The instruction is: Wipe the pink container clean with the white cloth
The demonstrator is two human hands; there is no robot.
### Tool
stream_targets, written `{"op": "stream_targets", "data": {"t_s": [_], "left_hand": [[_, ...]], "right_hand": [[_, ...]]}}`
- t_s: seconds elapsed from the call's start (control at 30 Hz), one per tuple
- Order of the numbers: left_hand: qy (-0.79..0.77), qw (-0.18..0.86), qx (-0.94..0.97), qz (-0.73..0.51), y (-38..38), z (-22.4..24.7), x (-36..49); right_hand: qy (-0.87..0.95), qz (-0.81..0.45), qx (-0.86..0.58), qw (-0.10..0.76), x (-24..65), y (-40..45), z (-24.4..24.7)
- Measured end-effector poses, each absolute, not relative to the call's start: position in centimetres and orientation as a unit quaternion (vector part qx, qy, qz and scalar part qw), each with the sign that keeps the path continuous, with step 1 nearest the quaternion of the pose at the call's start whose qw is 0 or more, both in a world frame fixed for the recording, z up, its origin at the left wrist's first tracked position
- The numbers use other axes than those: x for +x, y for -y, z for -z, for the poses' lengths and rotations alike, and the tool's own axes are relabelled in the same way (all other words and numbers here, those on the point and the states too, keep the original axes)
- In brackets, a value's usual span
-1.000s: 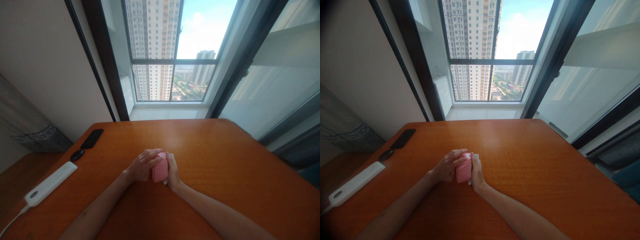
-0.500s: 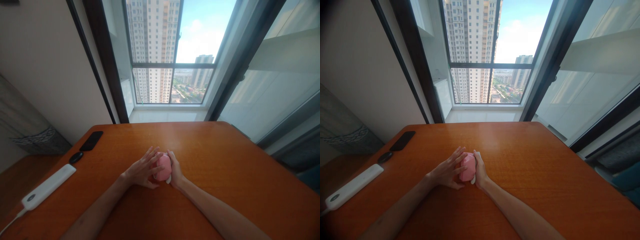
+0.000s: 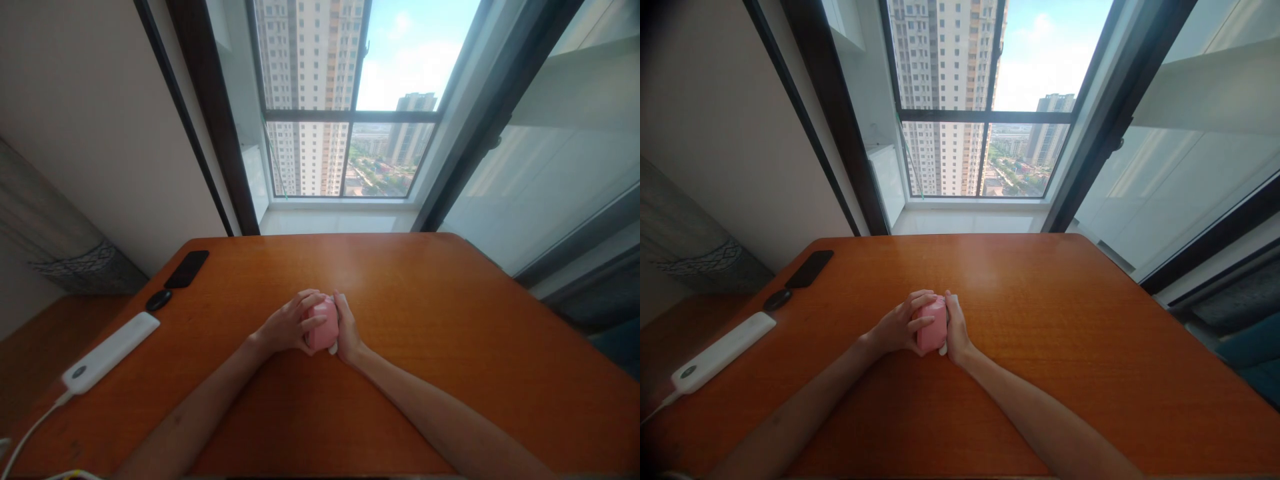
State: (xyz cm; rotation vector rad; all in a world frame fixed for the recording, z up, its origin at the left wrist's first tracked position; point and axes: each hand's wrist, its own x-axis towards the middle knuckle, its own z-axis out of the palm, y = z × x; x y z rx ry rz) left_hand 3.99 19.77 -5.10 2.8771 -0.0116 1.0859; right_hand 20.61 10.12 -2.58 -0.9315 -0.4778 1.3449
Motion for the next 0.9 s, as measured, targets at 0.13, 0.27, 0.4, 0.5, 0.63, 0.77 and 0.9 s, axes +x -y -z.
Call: {"op": "stream_targets", "data": {"t_s": [0.13, 0.27, 0.4, 0.5, 0.63, 0.77, 0.9], "left_hand": [[0.007, 0.043, 0.932, -0.359, -19.7, 4.7, 4.0], [0.004, 0.033, 0.931, -0.364, -19.5, 4.7, 4.2], [-0.013, 0.057, 0.93, -0.364, -19.2, 4.8, 4.3], [-0.024, 0.079, 0.928, -0.364, -19.0, 4.9, 4.3], [-0.056, 0.144, 0.921, -0.359, -18.3, 4.6, 4.4], [-0.106, 0.221, 0.904, -0.35, -17.8, 4.3, 4.7], [-0.092, 0.271, 0.881, -0.378, -17.4, 3.9, 5.1]], "right_hand": [[0.218, -0.638, -0.428, 0.602, 20.9, -9.9, 2.5], [0.228, -0.625, -0.426, 0.614, 20.8, -9.8, 2.5], [0.226, -0.615, -0.414, 0.632, 20.6, -9.7, 2.5], [0.216, -0.609, -0.412, 0.642, 20.6, -9.7, 2.5], [0.208, -0.598, -0.417, 0.652, 20.6, -9.5, 2.5], [0.221, -0.589, -0.431, 0.647, 20.6, -9.3, 2.1], [0.241, -0.583, -0.472, 0.616, 20.8, -9.1, 1.8]]}}
